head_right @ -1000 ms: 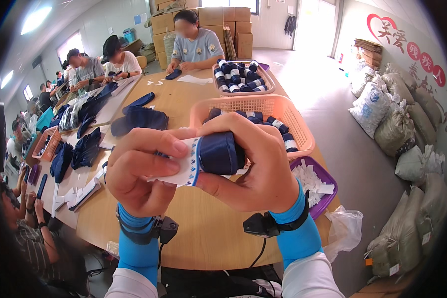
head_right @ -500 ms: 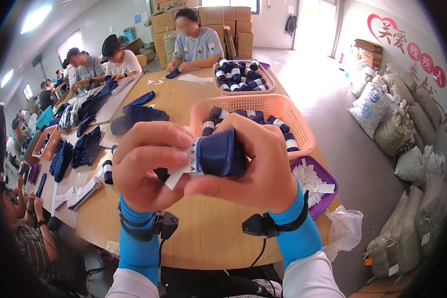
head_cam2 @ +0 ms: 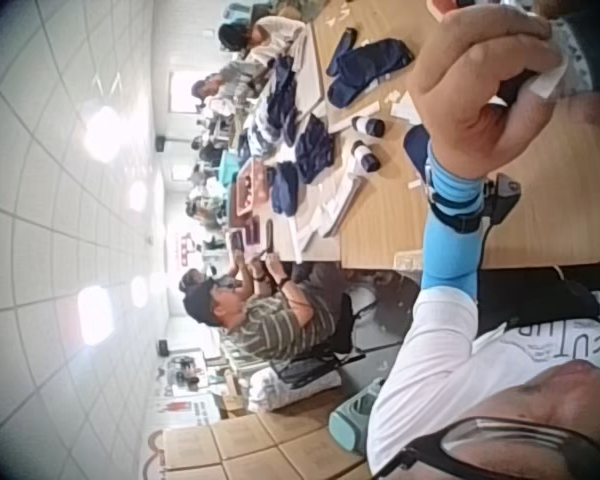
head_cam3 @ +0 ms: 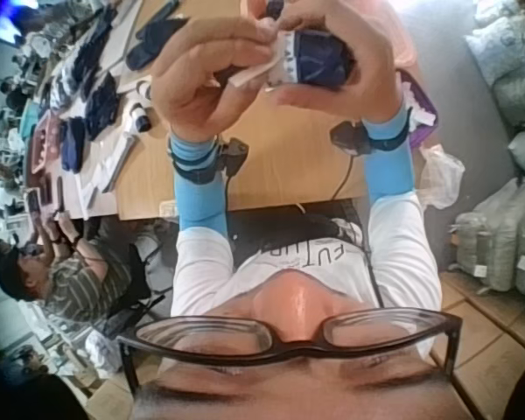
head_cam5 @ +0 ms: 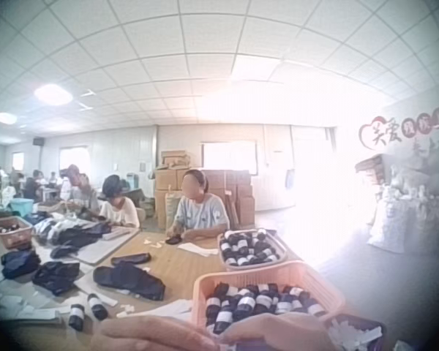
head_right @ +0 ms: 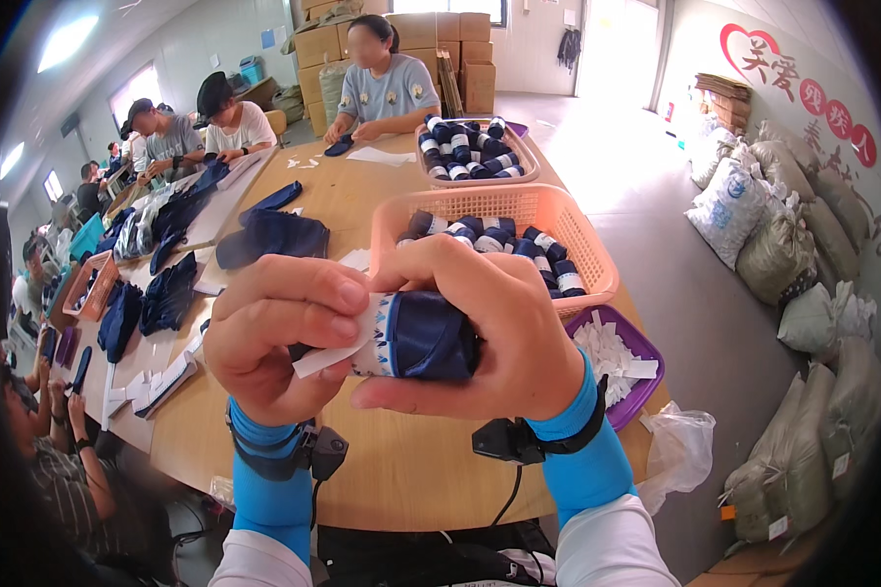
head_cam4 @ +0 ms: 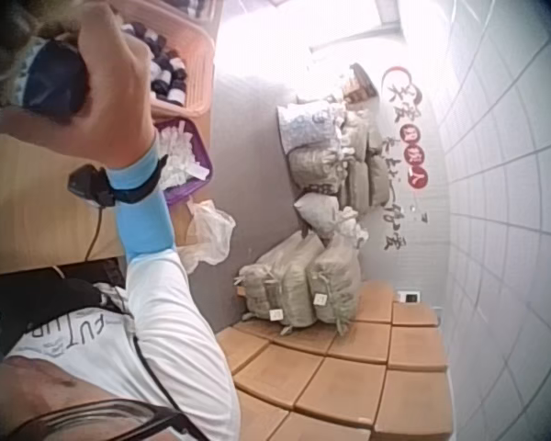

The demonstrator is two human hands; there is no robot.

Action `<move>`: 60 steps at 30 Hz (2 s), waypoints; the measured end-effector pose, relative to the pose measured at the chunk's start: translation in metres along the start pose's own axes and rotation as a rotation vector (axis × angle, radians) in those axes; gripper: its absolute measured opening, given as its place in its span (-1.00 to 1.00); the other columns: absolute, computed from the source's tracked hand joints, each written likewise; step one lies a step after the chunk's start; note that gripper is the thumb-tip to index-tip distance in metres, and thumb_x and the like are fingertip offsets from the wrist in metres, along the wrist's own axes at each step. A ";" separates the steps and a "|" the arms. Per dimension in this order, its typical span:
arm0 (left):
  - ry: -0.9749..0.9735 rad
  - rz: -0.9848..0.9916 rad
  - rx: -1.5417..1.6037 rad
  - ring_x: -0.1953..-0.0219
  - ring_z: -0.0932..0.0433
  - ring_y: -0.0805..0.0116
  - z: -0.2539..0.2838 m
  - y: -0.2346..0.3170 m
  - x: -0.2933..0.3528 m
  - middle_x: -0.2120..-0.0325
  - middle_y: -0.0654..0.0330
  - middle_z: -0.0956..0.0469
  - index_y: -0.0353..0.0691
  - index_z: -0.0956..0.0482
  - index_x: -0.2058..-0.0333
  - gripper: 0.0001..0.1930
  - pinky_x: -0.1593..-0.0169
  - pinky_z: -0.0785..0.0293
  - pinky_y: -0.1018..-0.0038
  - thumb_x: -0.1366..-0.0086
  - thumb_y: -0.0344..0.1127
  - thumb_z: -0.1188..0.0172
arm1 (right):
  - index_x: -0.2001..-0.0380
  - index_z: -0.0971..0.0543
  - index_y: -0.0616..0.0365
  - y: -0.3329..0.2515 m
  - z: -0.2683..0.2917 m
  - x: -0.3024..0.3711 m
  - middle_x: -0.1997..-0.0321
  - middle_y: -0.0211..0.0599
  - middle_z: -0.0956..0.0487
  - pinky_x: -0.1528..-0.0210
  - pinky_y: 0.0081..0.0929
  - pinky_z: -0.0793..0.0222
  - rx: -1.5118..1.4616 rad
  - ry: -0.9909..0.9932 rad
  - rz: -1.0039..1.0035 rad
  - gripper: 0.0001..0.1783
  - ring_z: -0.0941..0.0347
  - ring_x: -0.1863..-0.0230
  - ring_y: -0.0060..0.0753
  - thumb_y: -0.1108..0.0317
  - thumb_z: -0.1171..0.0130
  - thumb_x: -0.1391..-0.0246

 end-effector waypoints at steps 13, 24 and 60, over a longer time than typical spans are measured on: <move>-0.003 -0.026 -0.008 0.08 -0.72 0.01 -0.002 0.000 0.005 0.13 -0.05 -0.68 -0.33 -0.69 0.26 -0.80 0.02 -0.68 0.25 -0.15 -0.44 -0.48 | 0.11 -0.54 0.22 -0.004 -0.001 0.001 0.27 -0.21 -0.63 0.29 -0.42 -0.49 0.006 0.019 0.078 -0.38 -0.63 0.35 -0.20 0.16 -0.66 0.14; 0.013 -0.051 -0.007 0.08 -0.73 0.01 -0.004 0.000 0.006 0.14 -0.04 -0.68 -0.32 -0.68 0.27 -0.81 0.04 -0.68 0.27 -0.16 -0.43 -0.47 | 0.15 -0.56 0.20 -0.004 0.000 0.001 0.34 -0.23 -0.63 0.32 -0.44 -0.48 -0.027 0.029 0.045 -0.43 -0.62 0.39 -0.20 0.19 -0.64 0.15; -0.018 -0.030 -0.166 0.25 -0.70 0.22 0.006 0.014 -0.006 0.21 0.11 -0.65 -0.27 -0.73 0.30 -0.75 0.16 -0.65 0.40 0.00 -0.60 -0.49 | 0.15 -0.59 0.17 -0.006 -0.002 -0.002 0.35 -0.17 -0.58 0.34 -0.29 -0.44 0.022 -0.011 0.138 -0.51 -0.52 0.41 -0.05 0.34 -0.61 0.16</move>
Point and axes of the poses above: each hand's wrist, its own x-axis away from the middle knuckle, its own z-axis out of the back of the hand, y = z × x, the point moved 7 cm from there along -x, towards the middle knuckle
